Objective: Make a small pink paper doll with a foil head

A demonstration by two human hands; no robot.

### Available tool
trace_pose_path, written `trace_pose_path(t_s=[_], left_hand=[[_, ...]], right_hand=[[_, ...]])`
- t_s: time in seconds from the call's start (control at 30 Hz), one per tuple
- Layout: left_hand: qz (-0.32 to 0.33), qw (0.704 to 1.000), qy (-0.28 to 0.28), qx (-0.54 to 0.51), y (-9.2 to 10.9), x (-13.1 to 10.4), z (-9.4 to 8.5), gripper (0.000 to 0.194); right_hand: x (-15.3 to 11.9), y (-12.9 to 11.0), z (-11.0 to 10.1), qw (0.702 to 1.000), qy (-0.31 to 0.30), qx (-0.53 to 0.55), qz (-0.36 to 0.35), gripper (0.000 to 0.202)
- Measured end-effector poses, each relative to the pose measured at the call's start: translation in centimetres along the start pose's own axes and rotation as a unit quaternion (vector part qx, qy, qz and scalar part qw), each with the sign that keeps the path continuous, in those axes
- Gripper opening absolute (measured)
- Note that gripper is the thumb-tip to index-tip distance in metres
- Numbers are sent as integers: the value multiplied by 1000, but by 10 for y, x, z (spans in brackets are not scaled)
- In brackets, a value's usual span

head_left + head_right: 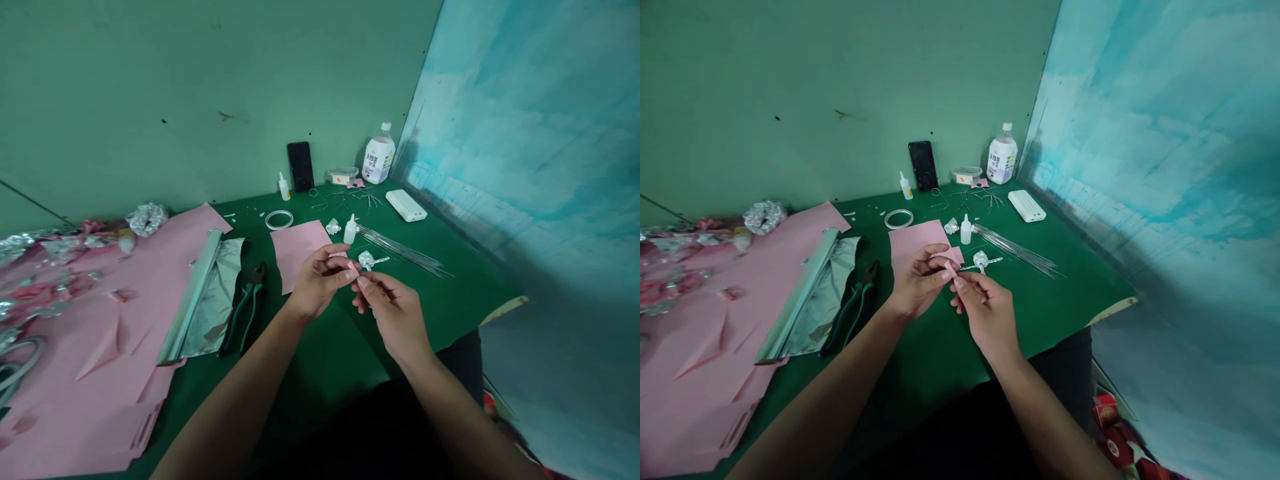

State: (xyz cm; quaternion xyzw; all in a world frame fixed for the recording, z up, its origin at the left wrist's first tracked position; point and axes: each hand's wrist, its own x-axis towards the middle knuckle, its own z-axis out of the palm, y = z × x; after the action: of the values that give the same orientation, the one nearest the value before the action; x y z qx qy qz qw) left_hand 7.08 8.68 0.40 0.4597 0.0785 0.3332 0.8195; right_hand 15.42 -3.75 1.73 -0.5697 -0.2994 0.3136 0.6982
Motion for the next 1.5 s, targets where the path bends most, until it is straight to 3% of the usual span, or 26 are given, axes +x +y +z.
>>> trace_pose_path(t_s=[0.17, 0.8, 0.97, 1.13, 1.5], left_hand=[[19, 1000, 7, 4, -1, 0, 2, 42], [46, 996, -51, 58, 0, -4, 2, 36], [41, 998, -15, 49, 0, -2, 2, 37], [19, 1000, 11, -4, -2, 0, 5, 41], [3, 1000, 23, 0, -4, 0, 5, 41]], right_hand=[[0, 1, 0, 1000, -8, -2, -10, 14], [0, 1, -5, 998, -4, -59, -24, 18], [-1, 2, -7, 997, -17, -69, -29, 23], [1, 7, -7, 995, 14, -90, -32, 23], [3, 11, -6, 994, 37, -93, -42, 21]])
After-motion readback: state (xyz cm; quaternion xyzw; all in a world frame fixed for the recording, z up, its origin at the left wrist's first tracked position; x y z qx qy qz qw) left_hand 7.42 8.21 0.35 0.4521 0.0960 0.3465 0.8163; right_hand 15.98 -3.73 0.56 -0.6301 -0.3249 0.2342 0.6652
